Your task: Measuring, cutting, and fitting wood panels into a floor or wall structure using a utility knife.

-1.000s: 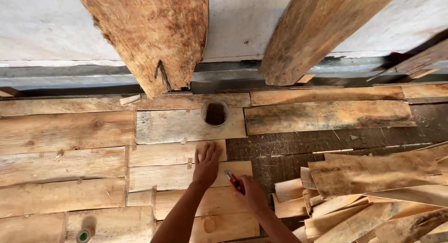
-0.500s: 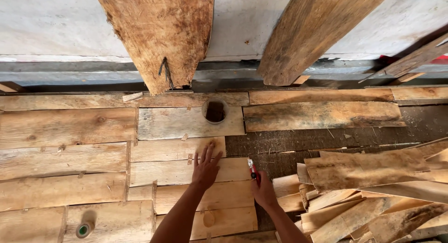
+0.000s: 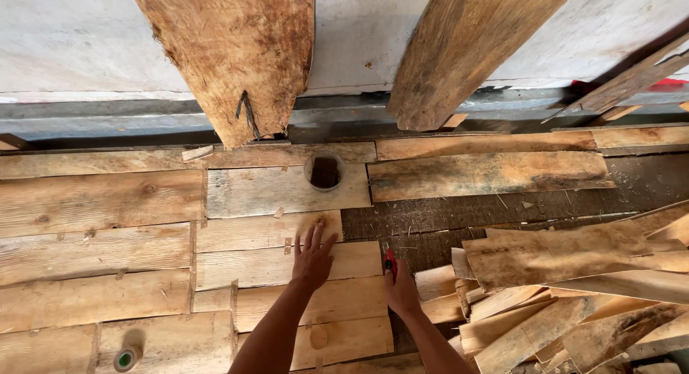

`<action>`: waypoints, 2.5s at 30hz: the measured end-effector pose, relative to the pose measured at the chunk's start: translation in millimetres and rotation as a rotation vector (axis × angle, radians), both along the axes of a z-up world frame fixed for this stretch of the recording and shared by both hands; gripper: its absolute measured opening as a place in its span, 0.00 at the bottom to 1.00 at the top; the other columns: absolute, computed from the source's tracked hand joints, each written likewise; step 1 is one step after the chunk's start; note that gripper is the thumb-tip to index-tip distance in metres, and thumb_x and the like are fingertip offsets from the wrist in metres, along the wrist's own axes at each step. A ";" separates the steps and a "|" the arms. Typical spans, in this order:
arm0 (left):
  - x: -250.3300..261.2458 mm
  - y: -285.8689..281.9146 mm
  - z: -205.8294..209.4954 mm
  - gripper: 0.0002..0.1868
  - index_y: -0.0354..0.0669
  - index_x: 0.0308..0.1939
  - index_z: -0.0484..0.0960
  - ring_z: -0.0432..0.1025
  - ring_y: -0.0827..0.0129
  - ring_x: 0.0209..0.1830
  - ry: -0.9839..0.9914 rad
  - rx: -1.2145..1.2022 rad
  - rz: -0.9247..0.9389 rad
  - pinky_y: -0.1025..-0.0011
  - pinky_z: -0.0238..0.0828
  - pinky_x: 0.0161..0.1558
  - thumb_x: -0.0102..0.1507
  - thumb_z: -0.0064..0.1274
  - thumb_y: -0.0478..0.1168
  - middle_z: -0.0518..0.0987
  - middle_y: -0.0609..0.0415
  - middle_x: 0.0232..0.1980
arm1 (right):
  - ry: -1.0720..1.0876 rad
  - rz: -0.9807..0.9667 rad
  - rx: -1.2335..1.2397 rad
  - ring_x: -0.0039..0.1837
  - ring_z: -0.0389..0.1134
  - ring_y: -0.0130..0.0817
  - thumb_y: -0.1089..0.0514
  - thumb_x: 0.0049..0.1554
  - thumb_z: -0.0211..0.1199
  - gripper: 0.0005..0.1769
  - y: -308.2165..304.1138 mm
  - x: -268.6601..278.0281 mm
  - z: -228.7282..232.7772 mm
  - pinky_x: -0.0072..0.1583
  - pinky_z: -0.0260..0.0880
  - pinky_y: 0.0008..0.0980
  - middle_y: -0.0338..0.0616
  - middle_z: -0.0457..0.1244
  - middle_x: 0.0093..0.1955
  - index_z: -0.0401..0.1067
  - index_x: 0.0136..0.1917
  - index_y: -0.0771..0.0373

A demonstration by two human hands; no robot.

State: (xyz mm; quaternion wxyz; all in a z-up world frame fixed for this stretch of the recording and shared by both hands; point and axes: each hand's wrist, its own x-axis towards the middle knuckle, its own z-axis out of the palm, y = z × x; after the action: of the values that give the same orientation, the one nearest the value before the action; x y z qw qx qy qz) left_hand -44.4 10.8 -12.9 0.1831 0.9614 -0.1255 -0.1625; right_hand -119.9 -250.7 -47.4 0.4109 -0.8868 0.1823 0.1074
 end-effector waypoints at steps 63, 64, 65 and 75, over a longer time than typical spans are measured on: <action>4.9 -26.8 -6.1 0.36 0.57 0.82 0.39 0.25 0.58 0.86 0.053 0.060 0.086 0.31 0.19 0.75 0.73 0.37 0.48 0.30 0.56 0.86 | -0.055 0.063 -0.168 0.53 0.65 0.59 0.54 0.63 0.53 0.12 -6.0 -58.6 5.6 0.54 0.66 0.55 0.57 0.63 0.49 0.64 0.55 0.63; 3.8 -25.7 -6.2 0.36 0.57 0.82 0.39 0.25 0.58 0.86 0.053 0.062 0.086 0.31 0.19 0.75 0.73 0.37 0.48 0.30 0.56 0.86 | -0.055 0.063 -0.166 0.53 0.65 0.59 0.54 0.63 0.53 0.12 -5.3 -59.1 2.5 0.54 0.66 0.55 0.57 0.63 0.49 0.64 0.55 0.63; 2.1 -24.4 -5.9 0.37 0.56 0.83 0.40 0.25 0.58 0.86 0.022 0.065 0.079 0.32 0.20 0.76 0.72 0.39 0.48 0.30 0.56 0.87 | -0.125 0.077 -0.199 0.53 0.65 0.60 0.55 0.62 0.54 0.11 -4.4 -60.3 -0.2 0.55 0.66 0.55 0.58 0.63 0.49 0.65 0.55 0.63; -30.9 -32.4 4.9 0.42 0.47 0.82 0.44 0.27 0.56 0.87 0.129 0.015 0.041 0.38 0.25 0.79 0.70 0.47 0.48 0.32 0.53 0.87 | -0.151 0.068 -0.194 0.56 0.66 0.62 0.57 0.61 0.58 0.12 -15.5 -54.7 -27.5 0.56 0.66 0.55 0.60 0.65 0.50 0.67 0.56 0.64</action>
State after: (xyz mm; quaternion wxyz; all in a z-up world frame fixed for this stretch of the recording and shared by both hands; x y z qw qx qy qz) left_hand -75.3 -21.5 -8.0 0.1871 0.9526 -0.0923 -0.2213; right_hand -174.6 -266.2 -75.0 0.3318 -0.9336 0.1303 0.0360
